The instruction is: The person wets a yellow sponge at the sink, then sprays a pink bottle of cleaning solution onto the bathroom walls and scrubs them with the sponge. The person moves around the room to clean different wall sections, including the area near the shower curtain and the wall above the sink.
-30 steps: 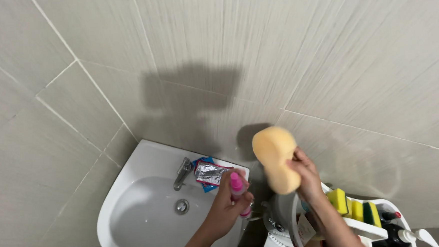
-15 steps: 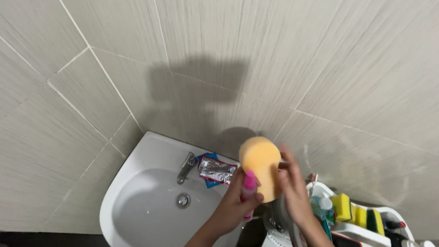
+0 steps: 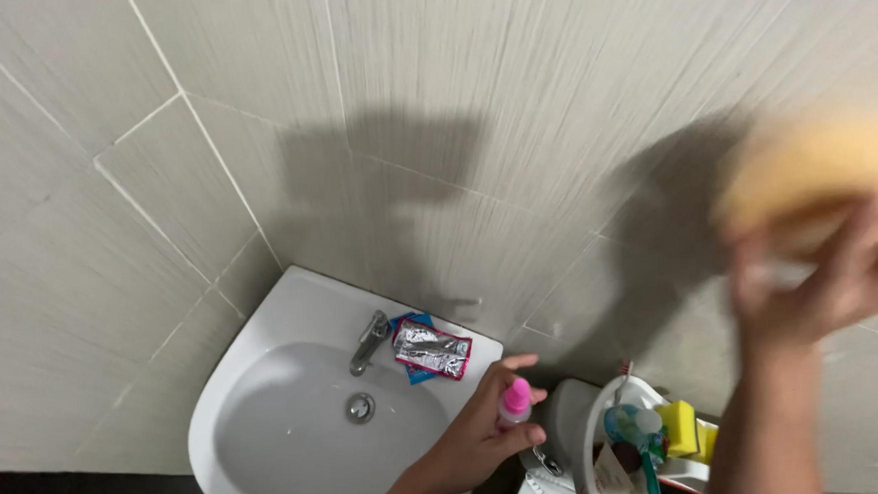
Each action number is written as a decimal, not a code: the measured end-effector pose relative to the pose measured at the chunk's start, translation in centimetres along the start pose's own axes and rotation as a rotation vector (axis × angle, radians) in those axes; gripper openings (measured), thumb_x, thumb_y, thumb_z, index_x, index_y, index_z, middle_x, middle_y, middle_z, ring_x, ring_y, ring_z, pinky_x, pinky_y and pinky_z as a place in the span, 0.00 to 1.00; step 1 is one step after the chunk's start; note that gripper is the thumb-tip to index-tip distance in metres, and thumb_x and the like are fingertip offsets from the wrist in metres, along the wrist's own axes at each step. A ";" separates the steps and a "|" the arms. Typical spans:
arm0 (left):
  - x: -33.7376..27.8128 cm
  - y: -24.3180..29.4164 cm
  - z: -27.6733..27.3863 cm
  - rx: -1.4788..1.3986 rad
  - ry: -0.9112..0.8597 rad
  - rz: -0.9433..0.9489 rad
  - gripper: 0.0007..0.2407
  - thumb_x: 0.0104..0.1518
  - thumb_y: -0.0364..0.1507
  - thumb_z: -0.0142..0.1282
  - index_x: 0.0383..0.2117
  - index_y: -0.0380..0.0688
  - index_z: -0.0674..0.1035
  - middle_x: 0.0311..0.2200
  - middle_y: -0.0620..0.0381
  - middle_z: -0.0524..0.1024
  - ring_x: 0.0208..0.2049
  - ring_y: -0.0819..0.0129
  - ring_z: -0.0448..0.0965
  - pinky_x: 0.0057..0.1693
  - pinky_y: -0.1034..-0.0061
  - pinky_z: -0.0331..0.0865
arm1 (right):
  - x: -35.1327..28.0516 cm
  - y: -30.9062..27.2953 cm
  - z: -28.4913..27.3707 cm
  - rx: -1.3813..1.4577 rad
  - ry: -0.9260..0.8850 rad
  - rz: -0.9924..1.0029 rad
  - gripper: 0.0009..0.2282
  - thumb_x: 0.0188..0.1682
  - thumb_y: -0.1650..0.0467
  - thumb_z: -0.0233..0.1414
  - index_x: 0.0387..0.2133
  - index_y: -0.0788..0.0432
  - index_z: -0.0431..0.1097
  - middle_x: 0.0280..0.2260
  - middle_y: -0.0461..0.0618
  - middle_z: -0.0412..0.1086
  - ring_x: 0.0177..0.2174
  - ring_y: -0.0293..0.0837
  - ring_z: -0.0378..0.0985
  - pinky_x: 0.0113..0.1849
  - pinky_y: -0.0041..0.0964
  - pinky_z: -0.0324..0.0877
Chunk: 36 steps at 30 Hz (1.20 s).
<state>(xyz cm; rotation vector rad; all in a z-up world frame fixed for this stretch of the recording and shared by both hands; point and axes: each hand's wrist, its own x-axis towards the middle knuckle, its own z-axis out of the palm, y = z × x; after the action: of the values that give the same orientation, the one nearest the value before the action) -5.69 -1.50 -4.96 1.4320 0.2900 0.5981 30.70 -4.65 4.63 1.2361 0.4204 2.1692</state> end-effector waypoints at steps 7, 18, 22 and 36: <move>-0.3 -2.6 -0.6 -0.034 0.114 -0.045 0.22 0.57 0.33 0.61 0.58 0.51 0.68 0.54 0.60 0.69 0.52 0.72 0.76 0.56 0.76 0.70 | 0.1 -9.7 -2.2 1.572 -0.217 0.717 0.22 0.67 0.67 0.40 0.71 0.63 0.45 0.67 0.64 0.50 0.65 0.61 0.53 0.63 0.55 0.41; -1.6 -4.9 -1.9 0.028 0.397 -0.222 0.12 0.52 0.32 0.69 0.37 0.53 0.75 0.27 0.67 0.75 0.27 0.79 0.69 0.36 0.81 0.64 | -5.7 -14.2 -14.6 1.606 0.284 -0.579 0.23 0.54 0.73 0.45 0.65 0.54 0.59 0.58 0.50 0.61 0.47 0.47 0.70 0.40 0.39 0.66; -0.5 -2.2 -3.6 -0.089 0.455 0.078 0.14 0.61 0.31 0.44 0.15 0.47 0.69 0.13 0.59 0.67 0.16 0.73 0.65 0.27 0.77 0.61 | -2.1 -12.9 -7.7 1.709 0.015 -0.219 0.25 0.58 0.68 0.47 0.70 0.52 0.52 0.54 0.63 0.61 0.49 0.66 0.67 0.47 0.59 0.61; 6.4 13.6 -7.1 -0.208 0.646 0.060 0.25 0.58 0.42 0.45 0.03 0.39 0.67 0.04 0.54 0.61 0.05 0.71 0.52 0.14 0.78 0.42 | 13.2 -4.0 -8.8 1.403 0.343 0.638 0.34 0.36 0.83 0.46 0.64 0.70 0.61 0.51 0.69 0.56 0.42 0.63 0.58 0.32 0.56 0.69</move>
<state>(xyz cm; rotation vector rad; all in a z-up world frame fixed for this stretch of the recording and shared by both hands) -7.07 8.28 8.37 1.0182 0.6724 1.1034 19.42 7.03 6.72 1.7832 2.2046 2.5866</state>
